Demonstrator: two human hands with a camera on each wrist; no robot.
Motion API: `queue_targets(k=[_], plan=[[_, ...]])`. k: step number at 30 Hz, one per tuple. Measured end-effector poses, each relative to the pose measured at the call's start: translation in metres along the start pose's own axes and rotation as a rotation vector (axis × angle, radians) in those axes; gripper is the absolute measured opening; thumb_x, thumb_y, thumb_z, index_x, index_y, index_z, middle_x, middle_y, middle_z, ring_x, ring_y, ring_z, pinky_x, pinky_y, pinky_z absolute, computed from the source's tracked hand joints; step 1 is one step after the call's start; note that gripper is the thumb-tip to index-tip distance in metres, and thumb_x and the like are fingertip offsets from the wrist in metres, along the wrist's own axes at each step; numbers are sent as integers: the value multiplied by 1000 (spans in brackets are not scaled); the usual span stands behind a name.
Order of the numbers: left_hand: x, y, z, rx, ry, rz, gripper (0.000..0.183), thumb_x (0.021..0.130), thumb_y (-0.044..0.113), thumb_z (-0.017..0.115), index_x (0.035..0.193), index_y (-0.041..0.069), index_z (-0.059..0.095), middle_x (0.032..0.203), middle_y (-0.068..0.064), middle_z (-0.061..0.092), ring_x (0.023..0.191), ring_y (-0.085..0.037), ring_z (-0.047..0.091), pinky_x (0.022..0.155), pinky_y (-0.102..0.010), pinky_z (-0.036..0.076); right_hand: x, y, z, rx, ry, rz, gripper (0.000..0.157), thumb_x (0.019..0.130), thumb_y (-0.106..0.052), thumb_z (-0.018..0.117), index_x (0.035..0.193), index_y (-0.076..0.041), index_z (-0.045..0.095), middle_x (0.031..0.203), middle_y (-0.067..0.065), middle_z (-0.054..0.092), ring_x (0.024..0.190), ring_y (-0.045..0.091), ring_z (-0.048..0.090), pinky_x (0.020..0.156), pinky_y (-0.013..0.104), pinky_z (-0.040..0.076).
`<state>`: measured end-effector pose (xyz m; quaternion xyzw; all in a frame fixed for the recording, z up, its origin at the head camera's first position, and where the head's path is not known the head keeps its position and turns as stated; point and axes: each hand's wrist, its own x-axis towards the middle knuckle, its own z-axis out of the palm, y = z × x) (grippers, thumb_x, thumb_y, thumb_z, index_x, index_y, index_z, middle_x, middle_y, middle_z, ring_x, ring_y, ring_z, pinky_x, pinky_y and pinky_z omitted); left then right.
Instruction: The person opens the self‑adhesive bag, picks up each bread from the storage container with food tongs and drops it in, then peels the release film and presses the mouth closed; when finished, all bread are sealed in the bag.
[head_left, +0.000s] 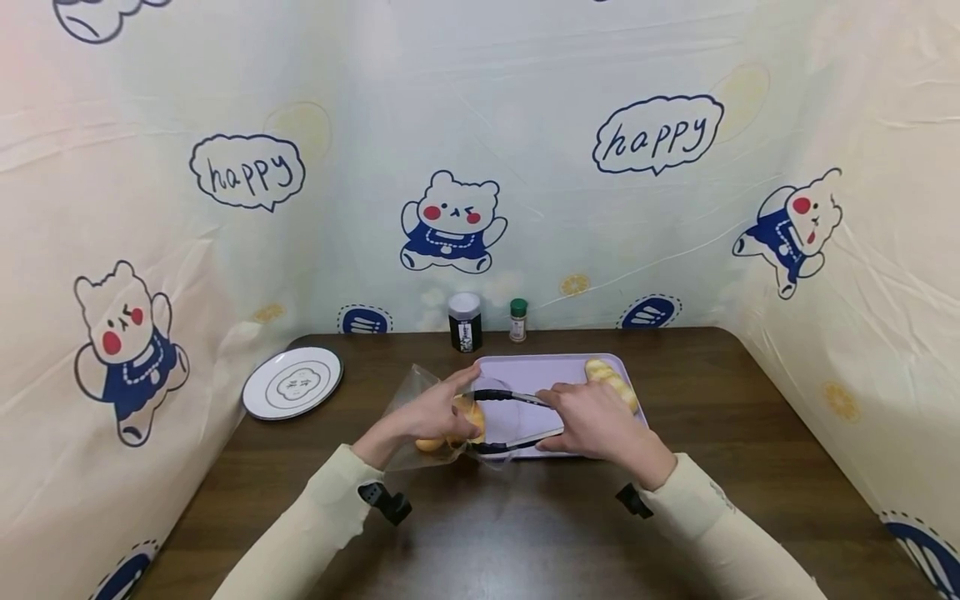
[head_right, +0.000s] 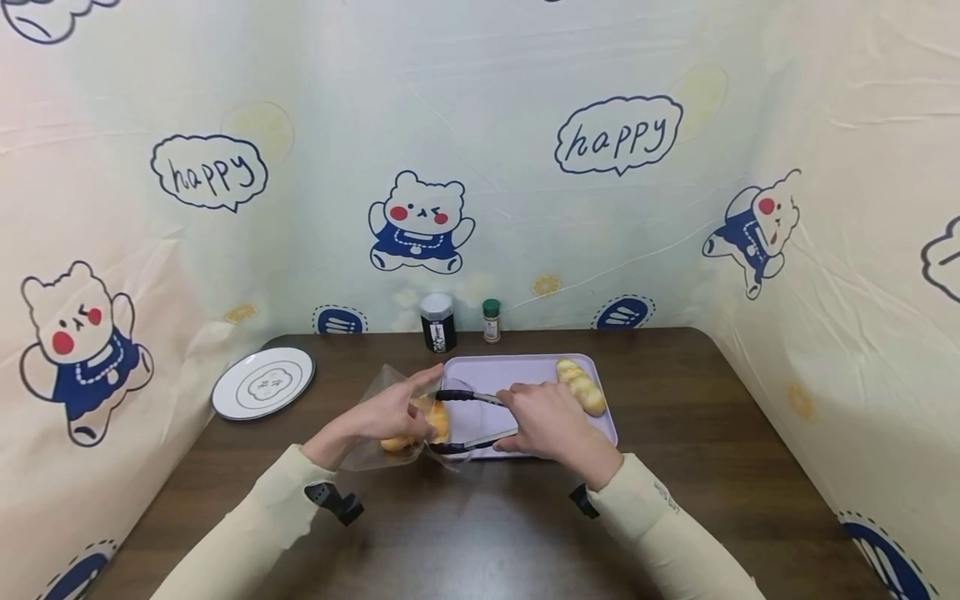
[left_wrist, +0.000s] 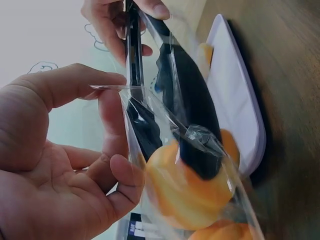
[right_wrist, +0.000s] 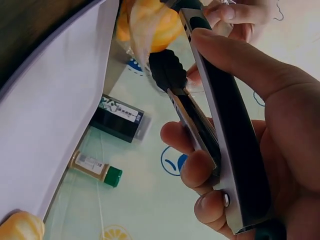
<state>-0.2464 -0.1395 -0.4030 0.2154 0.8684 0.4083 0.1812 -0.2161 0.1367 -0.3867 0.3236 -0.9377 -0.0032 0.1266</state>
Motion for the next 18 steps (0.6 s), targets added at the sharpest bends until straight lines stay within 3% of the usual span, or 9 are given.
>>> queue_targets(k=[7, 12, 15, 18], plan=[[2, -2, 1, 36, 22, -30, 100, 81, 13, 79, 161, 13, 19, 169, -6, 11, 150, -33, 29, 111, -50, 43, -3, 4, -7, -26, -63, 24, 69, 67, -62, 82, 117, -16, 72, 93, -1, 72, 70, 16, 65, 57, 32, 51], [1, -2, 2, 50, 28, -19, 99, 80, 13, 79, 160, 13, 21, 169, -5, 13, 153, -33, 22, 115, -53, 37, -5, 5, -8, -33, -75, 5, 63, 67, -60, 83, 112, -17, 74, 86, -3, 70, 68, 14, 62, 54, 33, 49], [1, -3, 2, 35, 35, -9, 98, 80, 12, 79, 160, 13, 22, 169, -4, 13, 152, -33, 24, 109, -47, 45, -5, 5, -4, -41, -59, -16, 56, 68, -59, 84, 106, -18, 74, 80, -4, 68, 63, 11, 59, 50, 30, 45], [0, -3, 2, 6, 35, 3, 99, 80, 11, 79, 160, 13, 21, 169, -7, 12, 144, -34, 36, 93, -34, 55, -6, 6, -1, -36, -44, -32, 53, 70, -57, 84, 104, -18, 74, 79, -4, 69, 62, 10, 57, 50, 27, 44]])
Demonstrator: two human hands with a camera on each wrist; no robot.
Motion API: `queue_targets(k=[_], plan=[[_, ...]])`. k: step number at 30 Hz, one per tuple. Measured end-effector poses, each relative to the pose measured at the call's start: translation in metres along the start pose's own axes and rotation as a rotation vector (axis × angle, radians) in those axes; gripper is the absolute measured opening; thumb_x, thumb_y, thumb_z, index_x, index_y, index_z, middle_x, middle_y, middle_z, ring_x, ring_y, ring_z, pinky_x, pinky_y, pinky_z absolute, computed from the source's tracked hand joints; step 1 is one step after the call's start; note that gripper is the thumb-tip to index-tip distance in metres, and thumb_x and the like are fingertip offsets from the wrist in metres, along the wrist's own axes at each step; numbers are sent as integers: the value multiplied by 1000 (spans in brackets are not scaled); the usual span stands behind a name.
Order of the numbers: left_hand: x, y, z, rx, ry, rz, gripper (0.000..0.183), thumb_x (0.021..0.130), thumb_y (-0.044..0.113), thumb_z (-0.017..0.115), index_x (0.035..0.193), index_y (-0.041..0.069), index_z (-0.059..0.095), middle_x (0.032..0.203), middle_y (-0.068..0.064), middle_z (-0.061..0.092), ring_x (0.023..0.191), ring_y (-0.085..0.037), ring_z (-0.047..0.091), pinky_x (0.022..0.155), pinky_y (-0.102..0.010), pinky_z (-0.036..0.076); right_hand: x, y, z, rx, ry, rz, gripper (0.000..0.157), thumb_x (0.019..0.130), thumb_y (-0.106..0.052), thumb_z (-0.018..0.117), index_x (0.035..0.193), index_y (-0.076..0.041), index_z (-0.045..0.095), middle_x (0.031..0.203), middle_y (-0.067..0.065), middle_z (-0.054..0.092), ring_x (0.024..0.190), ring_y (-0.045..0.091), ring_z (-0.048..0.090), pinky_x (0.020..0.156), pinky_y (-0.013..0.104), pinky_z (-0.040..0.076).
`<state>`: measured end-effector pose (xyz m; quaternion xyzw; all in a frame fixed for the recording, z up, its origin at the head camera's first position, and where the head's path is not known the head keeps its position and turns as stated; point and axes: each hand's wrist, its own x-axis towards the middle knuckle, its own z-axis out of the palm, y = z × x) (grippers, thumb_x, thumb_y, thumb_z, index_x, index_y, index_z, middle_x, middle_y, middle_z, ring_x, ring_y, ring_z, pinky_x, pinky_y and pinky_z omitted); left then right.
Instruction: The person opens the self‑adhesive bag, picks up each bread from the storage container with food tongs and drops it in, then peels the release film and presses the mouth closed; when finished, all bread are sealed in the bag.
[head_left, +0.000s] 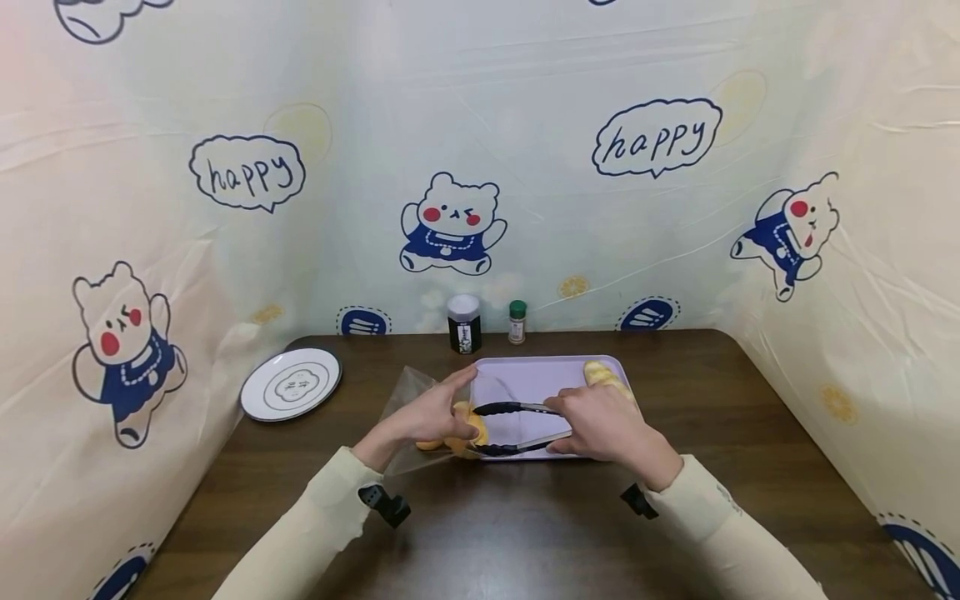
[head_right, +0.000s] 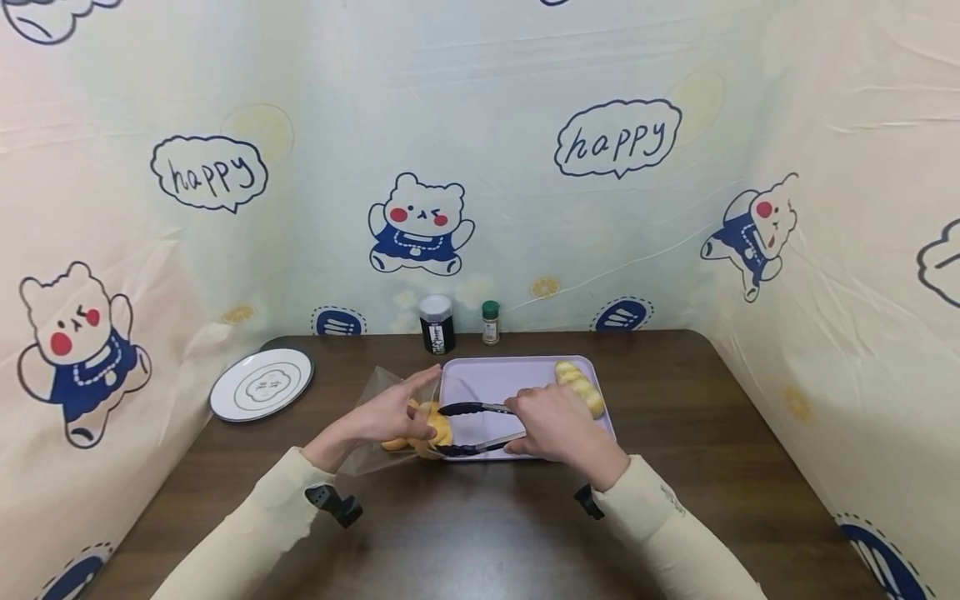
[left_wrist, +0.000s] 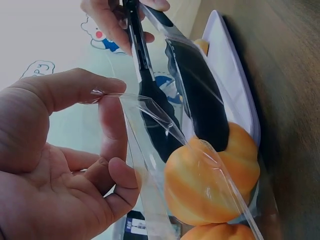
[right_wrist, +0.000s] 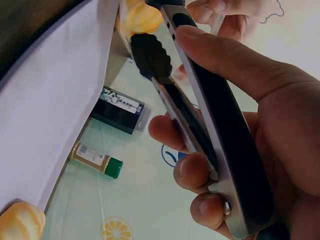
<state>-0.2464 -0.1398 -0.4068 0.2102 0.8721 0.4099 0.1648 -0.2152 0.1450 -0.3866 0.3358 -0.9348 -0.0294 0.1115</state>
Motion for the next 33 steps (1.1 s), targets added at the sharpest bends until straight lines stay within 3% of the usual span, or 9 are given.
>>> queue_targets(k=[3, 8, 10, 12, 15, 26, 33], plan=[[0, -1, -1, -32, -12, -7, 99, 81, 10, 79, 161, 14, 20, 170, -7, 10, 132, -36, 47, 83, -29, 56, -1, 1, 0, 20, 15, -1, 53, 71, -56, 83, 108, -18, 74, 83, -3, 71, 64, 10, 60, 52, 28, 47], [0, 1, -1, -25, -22, -6, 97, 82, 13, 77, 160, 16, 21, 170, -6, 12, 129, -33, 49, 94, -41, 53, -1, 2, -2, 50, 47, -7, 56, 74, -57, 81, 113, -18, 74, 90, -2, 73, 68, 13, 64, 57, 31, 52], [-1, 1, -1, -26, -28, 2, 96, 82, 14, 76, 160, 15, 21, 169, -7, 12, 117, -30, 56, 91, -42, 53, 0, 2, -2, 51, 57, -22, 55, 74, -57, 81, 113, -18, 74, 89, -3, 73, 67, 12, 63, 56, 30, 51], [-1, 2, -1, -37, -44, 4, 96, 83, 14, 75, 161, 16, 19, 170, -5, 11, 94, -25, 63, 85, -39, 55, 1, 1, -1, 53, 58, -38, 55, 74, -57, 80, 112, -18, 74, 87, -3, 72, 67, 11, 63, 55, 29, 50], [-1, 3, 0, -51, -60, 11, 96, 84, 16, 76, 161, 16, 18, 170, -7, 10, 64, -18, 57, 69, -32, 54, 2, -1, 1, 54, 57, -55, 53, 75, -56, 80, 111, -17, 74, 85, -4, 71, 65, 10, 62, 53, 27, 47], [0, 4, 4, -61, -58, 21, 98, 83, 15, 77, 161, 15, 18, 169, -5, 12, 61, -12, 61, 62, -28, 52, 10, -9, 0, 55, 14, -32, 54, 75, -59, 79, 113, -20, 74, 84, -5, 70, 63, 13, 60, 48, 28, 41], [-1, 10, 7, -92, -78, 35, 96, 84, 13, 76, 161, 15, 18, 169, -6, 12, 63, -17, 61, 64, -28, 52, 14, -8, 4, 92, -24, 14, 51, 75, -58, 79, 111, -22, 74, 82, -6, 70, 63, 11, 58, 48, 27, 40]])
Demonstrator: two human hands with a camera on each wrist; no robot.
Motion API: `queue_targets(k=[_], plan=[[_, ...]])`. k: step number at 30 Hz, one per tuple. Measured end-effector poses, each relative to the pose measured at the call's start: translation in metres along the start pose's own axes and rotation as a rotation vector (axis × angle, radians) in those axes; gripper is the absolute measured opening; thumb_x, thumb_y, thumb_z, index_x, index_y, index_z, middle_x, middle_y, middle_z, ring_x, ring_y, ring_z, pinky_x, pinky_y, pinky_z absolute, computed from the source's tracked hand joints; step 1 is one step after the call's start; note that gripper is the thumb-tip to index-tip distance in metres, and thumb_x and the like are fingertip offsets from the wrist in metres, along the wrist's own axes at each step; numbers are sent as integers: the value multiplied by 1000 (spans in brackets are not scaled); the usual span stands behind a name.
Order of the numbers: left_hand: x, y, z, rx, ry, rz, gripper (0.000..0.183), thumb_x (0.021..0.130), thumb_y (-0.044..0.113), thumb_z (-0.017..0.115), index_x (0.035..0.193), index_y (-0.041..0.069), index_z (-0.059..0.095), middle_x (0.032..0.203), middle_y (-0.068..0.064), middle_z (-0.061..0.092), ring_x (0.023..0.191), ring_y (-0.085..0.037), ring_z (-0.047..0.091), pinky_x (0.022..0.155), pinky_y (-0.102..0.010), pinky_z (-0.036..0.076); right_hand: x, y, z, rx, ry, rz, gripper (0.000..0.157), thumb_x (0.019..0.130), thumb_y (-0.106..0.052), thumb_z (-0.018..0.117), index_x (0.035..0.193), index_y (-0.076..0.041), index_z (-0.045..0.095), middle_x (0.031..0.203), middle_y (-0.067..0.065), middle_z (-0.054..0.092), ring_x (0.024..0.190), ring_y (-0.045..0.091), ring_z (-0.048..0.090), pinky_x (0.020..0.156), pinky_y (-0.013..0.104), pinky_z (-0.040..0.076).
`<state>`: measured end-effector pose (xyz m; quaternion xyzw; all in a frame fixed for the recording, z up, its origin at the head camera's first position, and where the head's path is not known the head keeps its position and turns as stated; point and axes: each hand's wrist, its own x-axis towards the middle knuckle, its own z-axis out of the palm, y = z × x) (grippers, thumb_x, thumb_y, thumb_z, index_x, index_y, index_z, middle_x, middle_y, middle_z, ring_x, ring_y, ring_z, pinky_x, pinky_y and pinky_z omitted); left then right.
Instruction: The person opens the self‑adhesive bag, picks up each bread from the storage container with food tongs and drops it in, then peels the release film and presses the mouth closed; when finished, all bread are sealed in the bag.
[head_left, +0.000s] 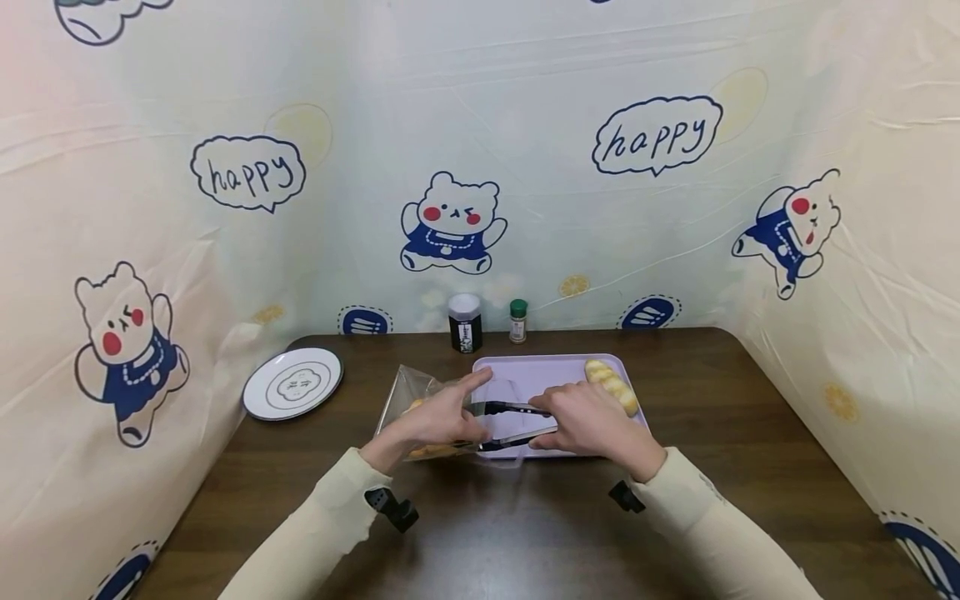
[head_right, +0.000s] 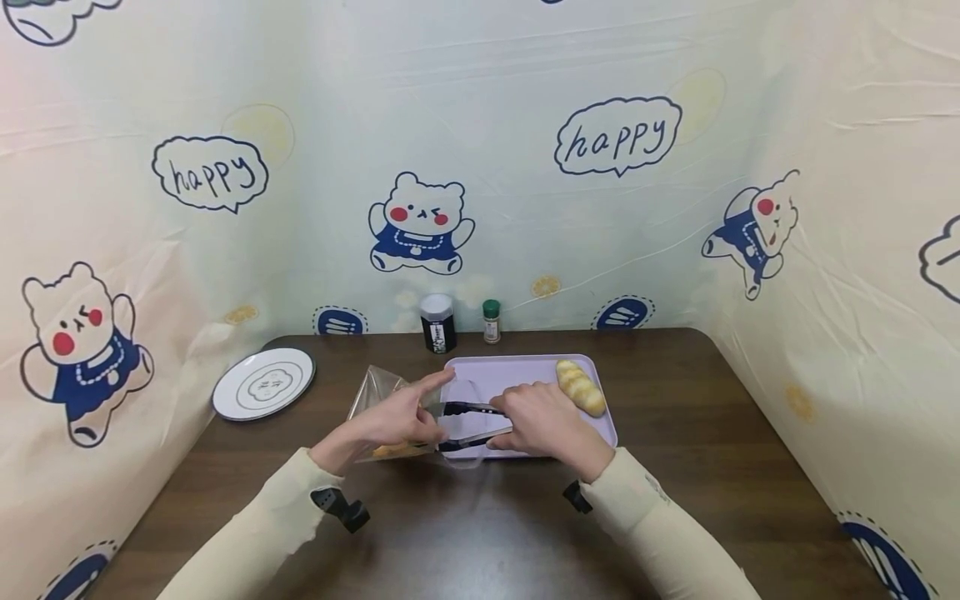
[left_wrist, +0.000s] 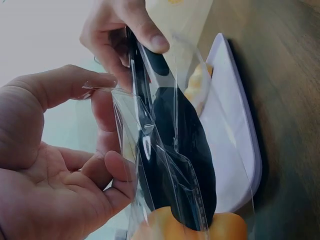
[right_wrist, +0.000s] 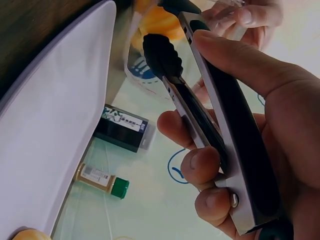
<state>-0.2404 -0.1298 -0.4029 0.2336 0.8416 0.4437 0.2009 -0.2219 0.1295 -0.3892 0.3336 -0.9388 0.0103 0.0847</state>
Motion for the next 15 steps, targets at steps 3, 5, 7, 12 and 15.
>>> queue_targets(k=[3, 5, 7, 12, 15], plan=[[0, 2, 0, -7, 0, 0, 96, 84, 12, 76, 161, 15, 18, 169, -8, 12, 62, -15, 61, 64, -27, 52, 1, 0, 0, 6, -3, -3, 52, 76, -58, 79, 112, -21, 74, 84, -6, 71, 65, 12, 59, 49, 28, 41], [1, 2, -1, -7, 8, -1, 96, 84, 12, 76, 161, 15, 18, 169, -9, 11, 61, -13, 59, 62, -26, 52, 1, 0, 0, 5, -4, -10, 53, 76, -58, 78, 113, -21, 74, 86, -5, 71, 66, 13, 60, 50, 28, 42], [1, 2, -2, -1, 14, 2, 97, 83, 12, 76, 161, 14, 18, 169, -10, 11, 59, -12, 58, 61, -26, 51, 1, -1, -1, 7, -4, -15, 54, 76, -59, 78, 114, -21, 74, 87, -4, 72, 66, 13, 60, 50, 28, 43], [2, -1, -2, 19, 27, -6, 99, 83, 11, 77, 161, 13, 17, 169, -10, 11, 60, -12, 56, 63, -27, 52, 1, -1, 0, 1, -6, -16, 59, 75, -60, 78, 117, -20, 74, 89, -3, 73, 67, 14, 62, 50, 27, 43], [1, -3, -2, 23, 32, -18, 100, 82, 11, 78, 161, 13, 16, 169, -9, 10, 60, -12, 56, 62, -28, 52, 0, 1, 0, -4, -1, -13, 62, 73, -60, 80, 119, -18, 73, 91, -1, 73, 69, 16, 64, 51, 28, 44]])
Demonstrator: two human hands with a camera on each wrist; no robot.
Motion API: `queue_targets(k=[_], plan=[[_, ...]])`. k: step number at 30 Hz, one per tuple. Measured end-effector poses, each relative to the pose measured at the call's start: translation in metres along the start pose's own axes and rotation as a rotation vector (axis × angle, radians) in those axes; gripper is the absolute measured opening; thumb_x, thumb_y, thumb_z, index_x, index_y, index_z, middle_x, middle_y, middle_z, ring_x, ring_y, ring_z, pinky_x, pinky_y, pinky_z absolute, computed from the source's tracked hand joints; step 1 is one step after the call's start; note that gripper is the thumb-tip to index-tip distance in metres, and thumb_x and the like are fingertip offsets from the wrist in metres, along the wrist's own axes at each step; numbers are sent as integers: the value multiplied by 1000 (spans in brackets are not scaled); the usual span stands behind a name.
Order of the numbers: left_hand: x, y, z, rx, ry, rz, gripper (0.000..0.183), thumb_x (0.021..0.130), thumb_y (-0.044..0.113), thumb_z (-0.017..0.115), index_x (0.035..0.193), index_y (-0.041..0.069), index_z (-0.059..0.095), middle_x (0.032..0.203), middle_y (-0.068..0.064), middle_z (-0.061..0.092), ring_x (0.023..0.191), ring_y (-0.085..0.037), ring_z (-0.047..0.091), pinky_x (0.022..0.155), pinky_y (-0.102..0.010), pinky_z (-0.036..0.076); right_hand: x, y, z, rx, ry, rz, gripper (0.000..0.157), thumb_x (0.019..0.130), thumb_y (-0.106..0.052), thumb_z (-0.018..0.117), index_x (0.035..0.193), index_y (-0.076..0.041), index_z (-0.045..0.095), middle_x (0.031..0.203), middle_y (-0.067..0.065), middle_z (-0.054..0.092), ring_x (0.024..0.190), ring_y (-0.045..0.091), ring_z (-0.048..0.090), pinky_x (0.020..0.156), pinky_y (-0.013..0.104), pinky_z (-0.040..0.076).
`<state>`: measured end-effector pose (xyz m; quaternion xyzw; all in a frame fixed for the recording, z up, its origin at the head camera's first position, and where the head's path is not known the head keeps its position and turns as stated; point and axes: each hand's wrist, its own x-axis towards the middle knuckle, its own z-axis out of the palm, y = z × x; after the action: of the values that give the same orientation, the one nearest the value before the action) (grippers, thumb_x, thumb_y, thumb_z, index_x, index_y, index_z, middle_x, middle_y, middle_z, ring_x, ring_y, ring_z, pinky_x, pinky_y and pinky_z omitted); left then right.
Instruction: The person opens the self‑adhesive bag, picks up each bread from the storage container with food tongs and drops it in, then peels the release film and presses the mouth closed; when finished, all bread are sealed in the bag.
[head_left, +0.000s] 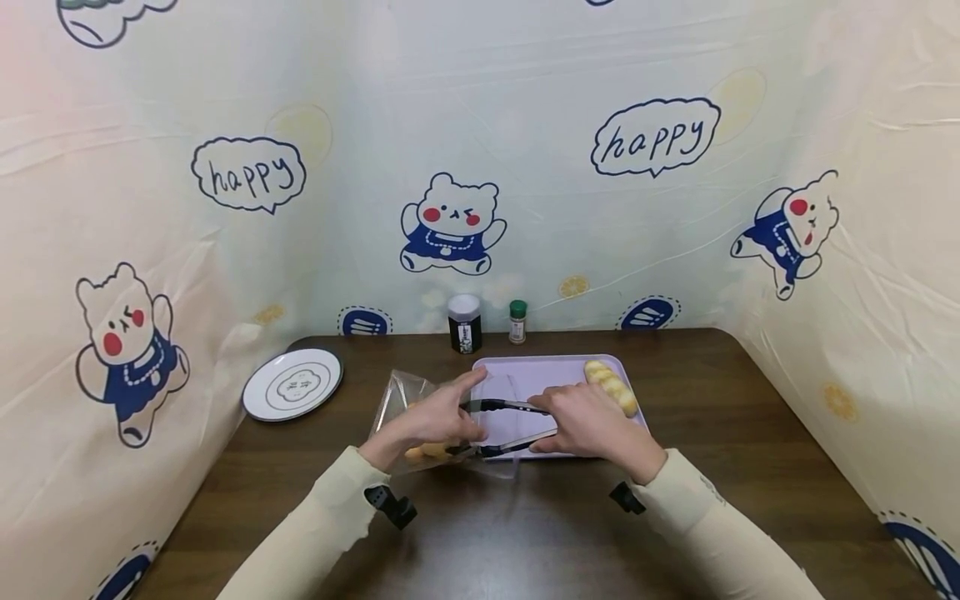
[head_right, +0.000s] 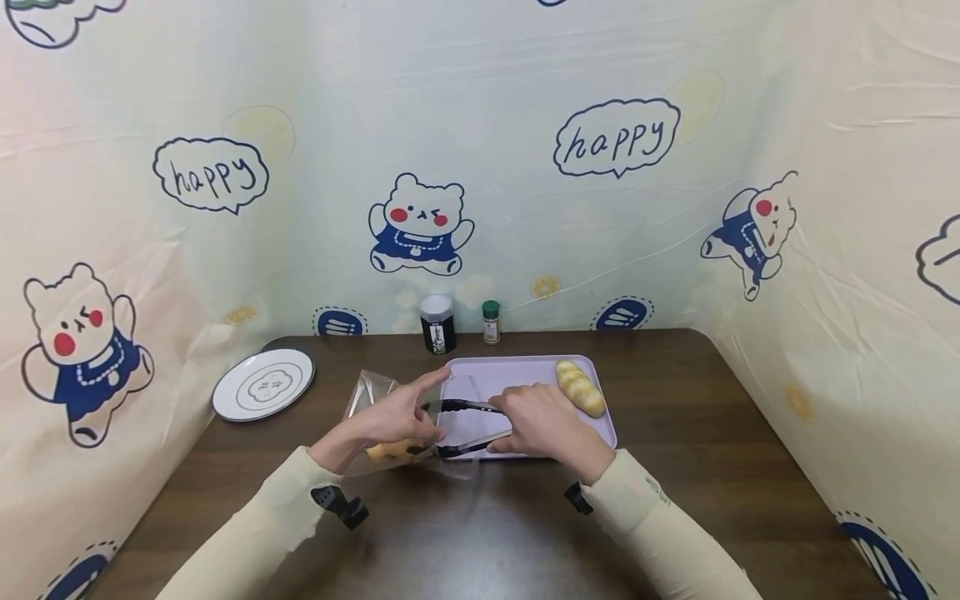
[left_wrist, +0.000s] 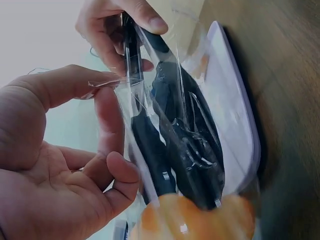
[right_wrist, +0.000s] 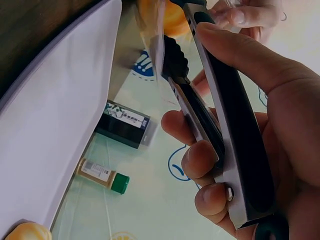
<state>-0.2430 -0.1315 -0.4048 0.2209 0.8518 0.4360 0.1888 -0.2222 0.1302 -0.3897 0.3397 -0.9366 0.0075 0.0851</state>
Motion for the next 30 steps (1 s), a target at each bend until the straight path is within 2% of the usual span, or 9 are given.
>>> queue_targets(k=[8, 11, 13, 14, 18, 20, 22, 25, 30], plan=[[0, -8, -1, 10, 6, -27, 100, 83, 12, 77, 161, 15, 15, 170, -7, 8, 60, -14, 53, 60, -29, 49, -4, 6, -2, 6, -20, 12, 69, 71, -61, 81, 122, -16, 71, 98, 0, 73, 73, 16, 66, 56, 31, 50], [1, -10, -2, 7, 12, -42, 100, 83, 13, 78, 161, 16, 15, 170, -6, 8, 72, -17, 59, 65, -29, 51, -6, 9, -5, 0, -9, 11, 71, 70, -62, 81, 123, -15, 71, 100, 0, 73, 76, 17, 67, 60, 33, 53], [1, -10, -2, 12, 22, -45, 100, 83, 15, 78, 161, 16, 16, 170, -7, 8, 96, -22, 62, 76, -32, 53, -8, 11, -7, -7, -3, 12, 71, 70, -62, 81, 123, -15, 71, 101, 0, 73, 77, 17, 68, 62, 34, 54], [1, -10, -3, 12, 24, -46, 100, 83, 15, 78, 161, 16, 16, 170, -7, 8, 95, -23, 62, 76, -33, 53, -9, 12, -8, -10, 2, 11, 70, 70, -61, 81, 122, -15, 71, 100, 0, 73, 78, 16, 68, 64, 34, 55], [2, -12, -5, 25, 44, -45, 100, 82, 16, 79, 161, 16, 18, 169, -8, 12, 126, -32, 49, 91, -41, 51, -14, 17, -13, 2, 9, 26, 69, 70, -60, 82, 123, -16, 71, 102, 0, 73, 80, 15, 67, 66, 35, 56], [3, -14, -7, 28, 48, -47, 100, 82, 16, 79, 161, 15, 18, 169, -8, 13, 126, -33, 49, 93, -42, 49, -17, 21, -16, 10, 14, 38, 69, 71, -59, 82, 123, -17, 70, 105, 0, 73, 82, 15, 67, 66, 36, 56], [3, -16, -7, 33, 56, -52, 99, 81, 17, 79, 161, 15, 19, 169, -8, 14, 138, -34, 38, 102, -43, 43, -20, 25, -19, 20, 12, 59, 69, 71, -60, 81, 124, -18, 70, 108, 0, 73, 84, 17, 68, 64, 37, 55], [3, -16, -8, 20, 54, -66, 98, 81, 17, 78, 161, 16, 20, 169, -6, 14, 138, -34, 37, 107, -47, 41, -24, 32, -22, 38, 12, 89, 70, 71, -60, 81, 125, -18, 70, 110, 1, 74, 82, 18, 67, 62, 36, 54], [2, -17, -10, 8, 56, -84, 99, 81, 17, 78, 161, 17, 20, 169, -4, 14, 143, -34, 33, 119, -56, 29, -34, 44, -26, 63, 30, 128, 70, 70, -59, 82, 124, -16, 70, 113, 4, 74, 82, 21, 68, 65, 38, 55]])
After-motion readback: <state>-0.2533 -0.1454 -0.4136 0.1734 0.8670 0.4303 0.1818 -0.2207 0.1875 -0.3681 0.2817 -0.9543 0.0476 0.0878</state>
